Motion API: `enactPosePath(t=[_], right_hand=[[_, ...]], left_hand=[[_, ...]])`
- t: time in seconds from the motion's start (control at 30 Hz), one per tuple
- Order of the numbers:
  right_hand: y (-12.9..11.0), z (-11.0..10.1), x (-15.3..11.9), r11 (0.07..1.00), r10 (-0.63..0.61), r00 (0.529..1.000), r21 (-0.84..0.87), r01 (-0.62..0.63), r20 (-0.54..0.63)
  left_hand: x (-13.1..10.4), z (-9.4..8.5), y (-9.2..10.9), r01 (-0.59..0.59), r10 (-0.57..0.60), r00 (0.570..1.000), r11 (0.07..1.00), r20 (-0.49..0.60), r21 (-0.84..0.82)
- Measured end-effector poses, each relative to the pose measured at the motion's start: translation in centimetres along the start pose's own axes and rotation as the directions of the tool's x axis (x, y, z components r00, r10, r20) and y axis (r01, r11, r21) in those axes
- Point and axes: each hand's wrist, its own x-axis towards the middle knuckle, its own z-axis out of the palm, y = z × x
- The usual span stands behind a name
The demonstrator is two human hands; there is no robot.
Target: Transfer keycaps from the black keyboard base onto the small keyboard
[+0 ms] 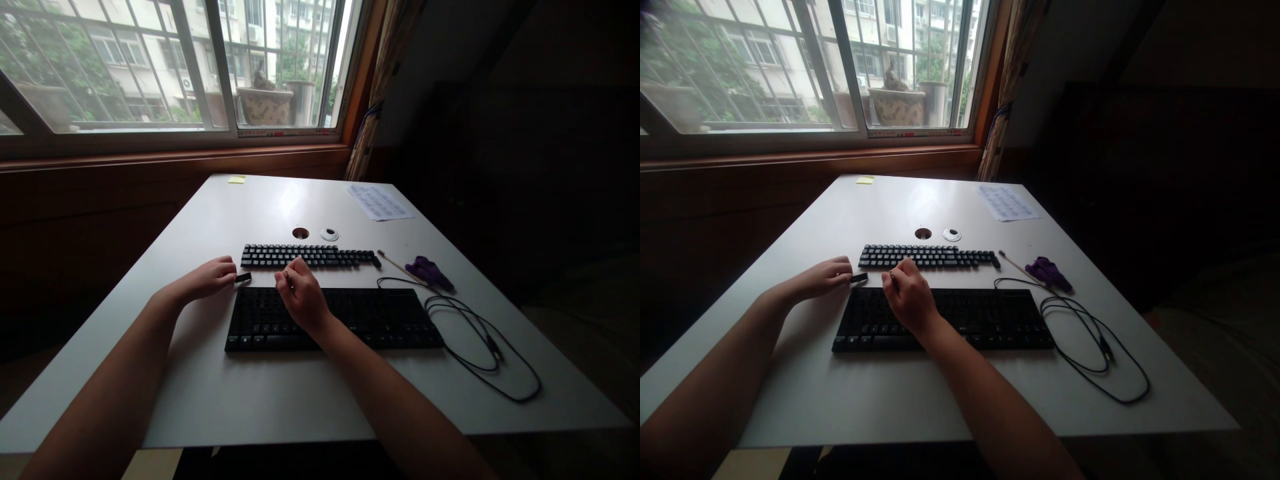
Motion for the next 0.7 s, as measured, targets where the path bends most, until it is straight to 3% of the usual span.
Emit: enactPosePath(t=[0.3,0.43,0.7], right_hand=[[-0.1,0.2,0.2,1.0,-0.001,0.997,0.03,-0.001,0.072],[-0.4,0.5,1.3,1.0,-0.021,0.986,0.021,0.018,0.165],[-0.4,2.4,4.6,0.912,0.063,0.867,-0.382,0.151,0.494]], left_hand=[[0.2,-0.1,0.3,0.004,-0.004,1.0,0.999,-0.001,-0.048],[0.2,0.0,0.2,-0.013,0.013,1.0,0.999,-0.017,-0.034],[0.3,0.2,-0.3,-0.049,0.05,0.999,0.999,-0.003,0.018]])
